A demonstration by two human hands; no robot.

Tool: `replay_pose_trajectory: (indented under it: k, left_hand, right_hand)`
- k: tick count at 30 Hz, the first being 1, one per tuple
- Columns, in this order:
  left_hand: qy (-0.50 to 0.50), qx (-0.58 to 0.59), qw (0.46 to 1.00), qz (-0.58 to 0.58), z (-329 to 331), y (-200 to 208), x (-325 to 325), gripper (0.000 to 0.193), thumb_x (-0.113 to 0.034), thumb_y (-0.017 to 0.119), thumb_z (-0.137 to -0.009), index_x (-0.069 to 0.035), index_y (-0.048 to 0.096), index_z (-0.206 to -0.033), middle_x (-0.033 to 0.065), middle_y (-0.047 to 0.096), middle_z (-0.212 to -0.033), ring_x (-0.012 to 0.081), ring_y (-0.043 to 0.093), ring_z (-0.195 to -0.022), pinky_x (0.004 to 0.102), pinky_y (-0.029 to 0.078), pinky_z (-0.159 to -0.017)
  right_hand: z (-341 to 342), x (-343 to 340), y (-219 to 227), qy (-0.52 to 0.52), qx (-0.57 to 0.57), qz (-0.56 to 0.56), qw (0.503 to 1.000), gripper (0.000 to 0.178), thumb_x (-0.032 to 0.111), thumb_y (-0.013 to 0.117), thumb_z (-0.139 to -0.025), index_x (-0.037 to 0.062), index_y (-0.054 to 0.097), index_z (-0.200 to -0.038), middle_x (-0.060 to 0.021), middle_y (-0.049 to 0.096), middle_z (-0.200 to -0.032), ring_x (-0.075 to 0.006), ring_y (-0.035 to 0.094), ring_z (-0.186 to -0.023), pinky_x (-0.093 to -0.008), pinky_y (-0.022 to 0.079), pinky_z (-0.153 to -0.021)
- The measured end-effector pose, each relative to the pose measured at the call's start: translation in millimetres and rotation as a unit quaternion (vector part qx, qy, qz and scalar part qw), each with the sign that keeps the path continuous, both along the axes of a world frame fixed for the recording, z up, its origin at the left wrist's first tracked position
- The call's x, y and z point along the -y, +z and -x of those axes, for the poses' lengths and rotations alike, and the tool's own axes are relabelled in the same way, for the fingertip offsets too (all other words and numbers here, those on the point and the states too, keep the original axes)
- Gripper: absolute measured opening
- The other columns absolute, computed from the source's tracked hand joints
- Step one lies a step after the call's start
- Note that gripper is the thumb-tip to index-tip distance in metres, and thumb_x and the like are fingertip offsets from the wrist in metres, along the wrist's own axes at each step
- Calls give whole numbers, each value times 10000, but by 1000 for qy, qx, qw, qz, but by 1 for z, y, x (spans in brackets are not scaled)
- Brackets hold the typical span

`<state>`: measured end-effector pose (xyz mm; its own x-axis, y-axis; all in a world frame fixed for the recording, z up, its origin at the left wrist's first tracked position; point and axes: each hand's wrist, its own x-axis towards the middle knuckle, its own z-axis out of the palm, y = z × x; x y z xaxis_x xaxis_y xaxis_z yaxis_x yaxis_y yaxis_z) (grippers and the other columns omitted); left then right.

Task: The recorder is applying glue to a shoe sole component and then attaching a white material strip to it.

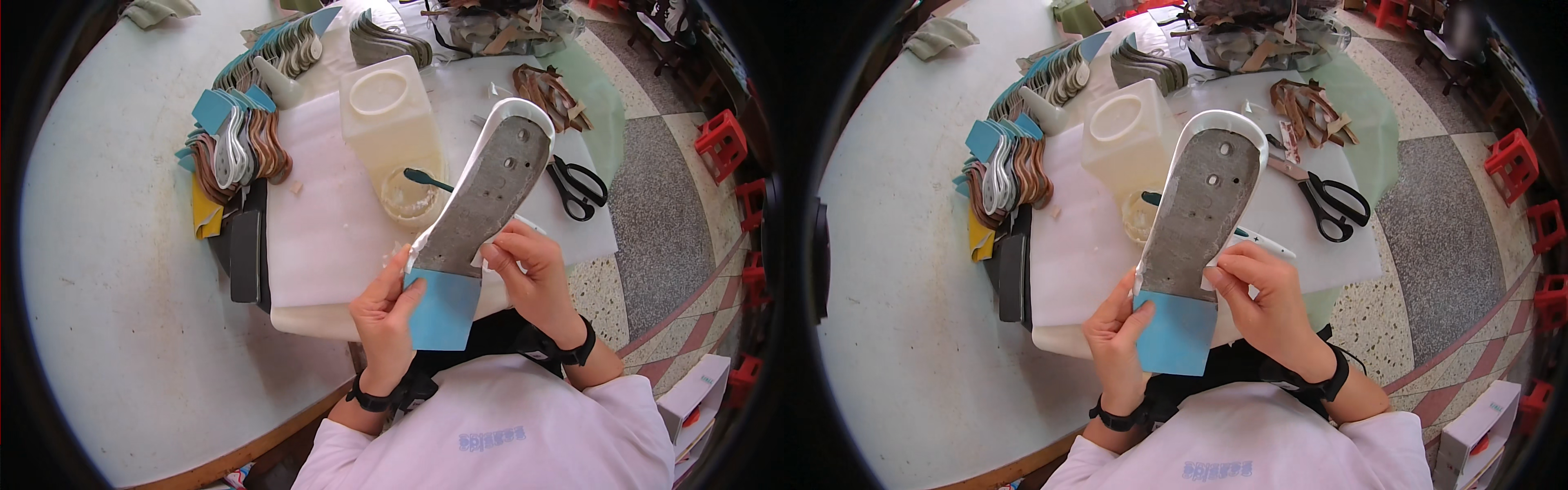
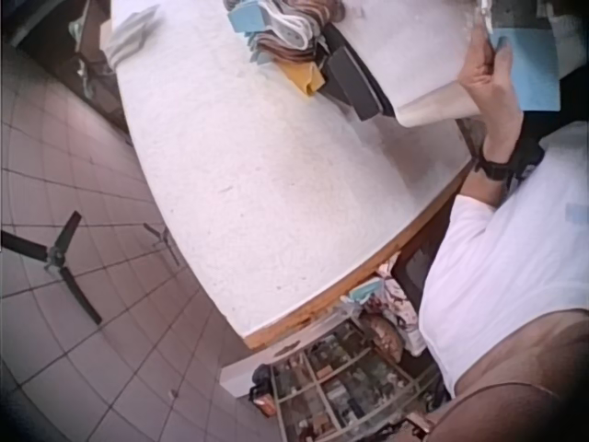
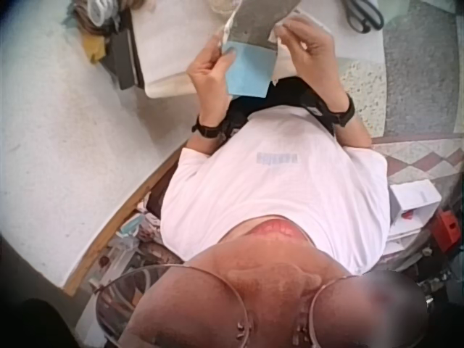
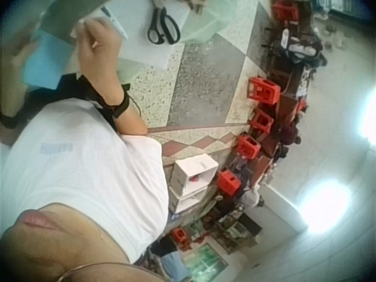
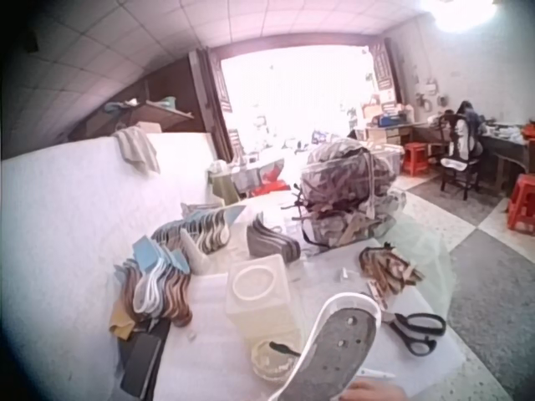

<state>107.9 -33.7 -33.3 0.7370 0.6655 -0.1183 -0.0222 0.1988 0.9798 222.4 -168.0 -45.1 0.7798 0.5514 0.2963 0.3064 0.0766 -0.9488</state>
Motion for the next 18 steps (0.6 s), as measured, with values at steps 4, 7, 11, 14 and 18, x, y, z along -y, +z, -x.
replay_pose_trajectory:
  k: [4,7,11,14,18]
  left_hand:
    - [-12,10,1000,2,0,0,-1,421,112,551,-805,26,546,-1218,79,646,-987,72,582,-840,192,437,-763]
    - [-22,23,999,23,-3,-2,3,423,109,551,-809,21,543,-1222,78,640,-1006,73,582,-840,197,444,-760]
    - [-47,24,998,31,-3,-1,6,436,103,548,-817,31,514,-1246,71,642,-975,69,580,-818,197,453,-738]
    - [-87,26,995,39,-5,-2,4,435,89,553,-827,36,496,-1255,68,643,-947,73,582,-807,201,458,-734]
    - [-125,32,990,60,-11,1,-2,355,27,583,-851,41,538,-1202,62,649,-932,83,584,-795,204,458,-730]
  right_hand:
    - [0,-2,-10,-8,35,-18,999,52,-13,610,-825,-43,598,-866,-71,559,-786,-134,487,-618,-235,381,-533]
    - [4,-5,-13,-58,25,-90,994,46,-19,616,-819,-45,588,-845,-72,545,-784,-136,482,-633,-236,380,-543]
    - [0,-4,-17,-82,67,-48,993,63,-27,611,-817,-46,551,-824,-70,518,-770,-139,462,-633,-235,362,-540]
    - [-6,-3,-29,-82,65,-48,993,89,-23,603,-822,-44,518,-806,-66,485,-746,-139,431,-611,-238,337,-524]
    - [-11,-1,-34,-94,40,-65,993,127,0,591,-834,-39,482,-783,-64,429,-713,-137,384,-587,-239,307,-511]
